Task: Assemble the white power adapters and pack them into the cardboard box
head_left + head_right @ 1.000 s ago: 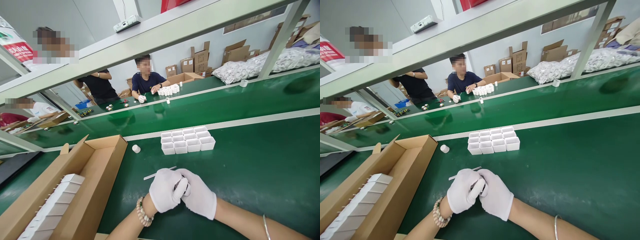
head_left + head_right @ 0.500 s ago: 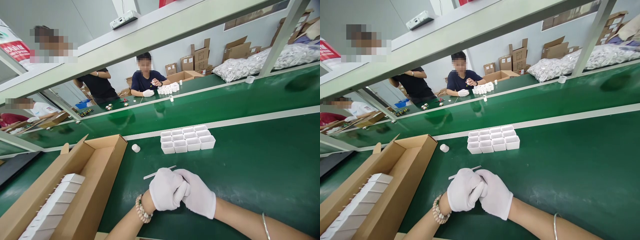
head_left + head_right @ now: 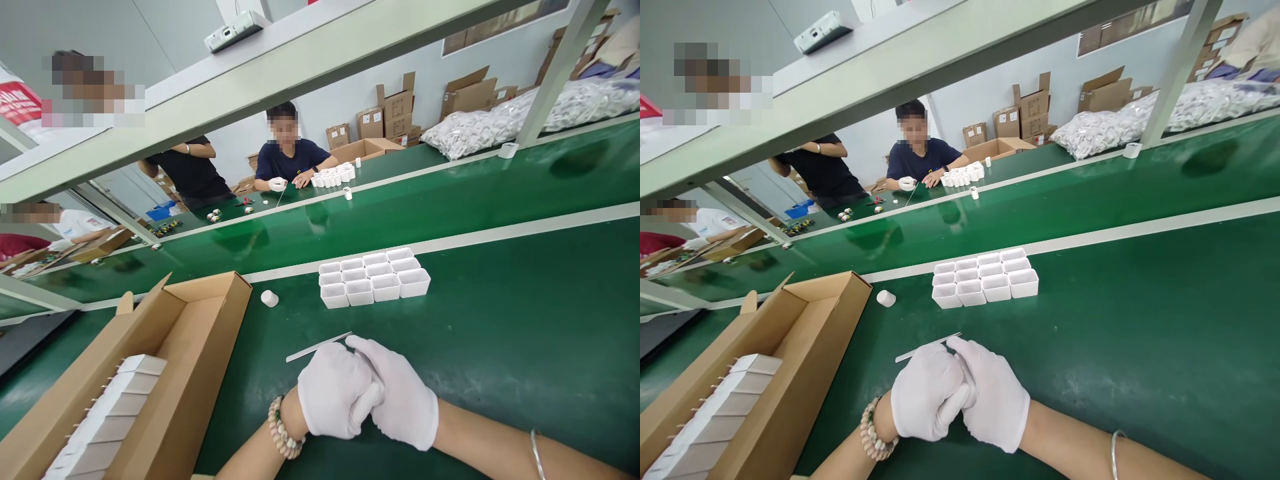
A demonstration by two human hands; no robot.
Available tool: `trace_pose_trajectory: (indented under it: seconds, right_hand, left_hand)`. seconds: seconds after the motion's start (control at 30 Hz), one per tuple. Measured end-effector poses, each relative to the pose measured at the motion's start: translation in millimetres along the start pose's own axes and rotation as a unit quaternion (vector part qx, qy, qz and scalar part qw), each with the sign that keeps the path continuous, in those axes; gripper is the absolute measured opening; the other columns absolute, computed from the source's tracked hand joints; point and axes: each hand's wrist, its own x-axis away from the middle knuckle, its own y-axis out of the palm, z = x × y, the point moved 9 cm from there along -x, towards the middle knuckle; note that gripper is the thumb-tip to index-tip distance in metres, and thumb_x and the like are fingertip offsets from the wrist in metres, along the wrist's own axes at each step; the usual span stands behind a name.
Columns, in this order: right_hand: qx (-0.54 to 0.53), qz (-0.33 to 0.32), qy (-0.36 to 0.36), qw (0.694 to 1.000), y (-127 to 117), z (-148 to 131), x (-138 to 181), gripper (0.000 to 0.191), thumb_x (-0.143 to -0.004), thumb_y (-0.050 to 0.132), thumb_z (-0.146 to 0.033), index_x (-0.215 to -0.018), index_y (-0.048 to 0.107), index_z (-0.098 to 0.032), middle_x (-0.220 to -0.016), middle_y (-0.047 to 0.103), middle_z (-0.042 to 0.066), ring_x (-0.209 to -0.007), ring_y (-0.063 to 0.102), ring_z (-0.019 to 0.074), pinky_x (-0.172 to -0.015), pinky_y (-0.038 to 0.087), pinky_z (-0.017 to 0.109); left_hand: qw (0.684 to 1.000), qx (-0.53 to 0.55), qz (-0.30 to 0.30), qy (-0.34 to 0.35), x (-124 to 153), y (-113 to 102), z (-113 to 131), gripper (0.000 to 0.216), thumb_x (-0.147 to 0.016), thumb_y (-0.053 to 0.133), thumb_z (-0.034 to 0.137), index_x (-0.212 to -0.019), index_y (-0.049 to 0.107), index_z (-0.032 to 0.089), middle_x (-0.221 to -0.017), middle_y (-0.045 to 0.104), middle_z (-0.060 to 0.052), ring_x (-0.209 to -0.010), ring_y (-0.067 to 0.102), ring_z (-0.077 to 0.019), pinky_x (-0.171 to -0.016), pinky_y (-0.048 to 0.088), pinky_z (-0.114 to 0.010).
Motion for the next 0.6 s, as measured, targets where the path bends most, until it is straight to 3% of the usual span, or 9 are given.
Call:
trace_pose_trajectory:
  seconds: [0.23, 0.37, 0.5, 0.6]
  right_hand:
    - [0.048, 0.017, -0.036, 0.998, -6.3, -11.7, 3.0, 0.078, -0.071, 0.056, -0.021, -0.139, 0.019, -0.02, -0.111, 0.062, 0.014, -0.093, 0.064, 0.031, -0.074, 0.055, 0.049]
    - [0.06, 0.029, -0.042, 0.997, -7.0, -12.3, 4.6, 0.084, -0.069, 0.054, -0.015, -0.141, 0.01, -0.025, -0.109, 0.062, 0.012, -0.089, 0.064, 0.0305, -0.07, 0.055, 0.049]
    - [0.052, 0.031, -0.029, 0.998, -6.0, -7.9, 4.4, 0.078, -0.072, 0.054, -0.016, -0.139, 0.015, -0.025, -0.104, 0.062, 0.01, -0.086, 0.064, 0.0287, -0.07, 0.054, 0.048]
    - [0.028, 0.05, -0.011, 0.998, -9.6, -4.8, 0.7, 0.065, -0.075, 0.053, -0.017, -0.134, 0.026, -0.024, -0.104, 0.062, 0.009, -0.088, 0.063, 0.0274, -0.074, 0.053, 0.047]
  left_hand:
    - [0.999, 0.018, 0.003, 0.044, -8.8, -11.9, 14.0, 0.03, -0.079, 0.04, 0.023, -0.051, 0.035, 0.016, -0.049, 0.039, 0.0, -0.045, 0.025, -0.011, -0.047, 0.022, -0.027]
    - [0.998, 0.05, -0.013, 0.047, -9.3, -12.2, 14.6, 0.03, -0.082, 0.039, 0.025, -0.054, 0.038, 0.016, -0.052, 0.043, -0.001, -0.048, 0.034, -0.0116, -0.049, 0.028, -0.027]
    - [0.999, 0.021, -0.042, 0.028, -9.8, -5.4, 13.0, 0.03, -0.083, 0.039, 0.024, -0.054, 0.041, 0.016, -0.053, 0.045, -0.002, -0.048, 0.036, -0.0122, -0.05, 0.029, -0.027]
    - [1.0, -0.005, -0.017, -0.014, -10.4, -7.6, 5.1, 0.034, -0.085, 0.037, 0.024, -0.052, 0.038, 0.017, -0.051, 0.044, -0.001, -0.045, 0.03, -0.0118, -0.046, 0.025, -0.028]
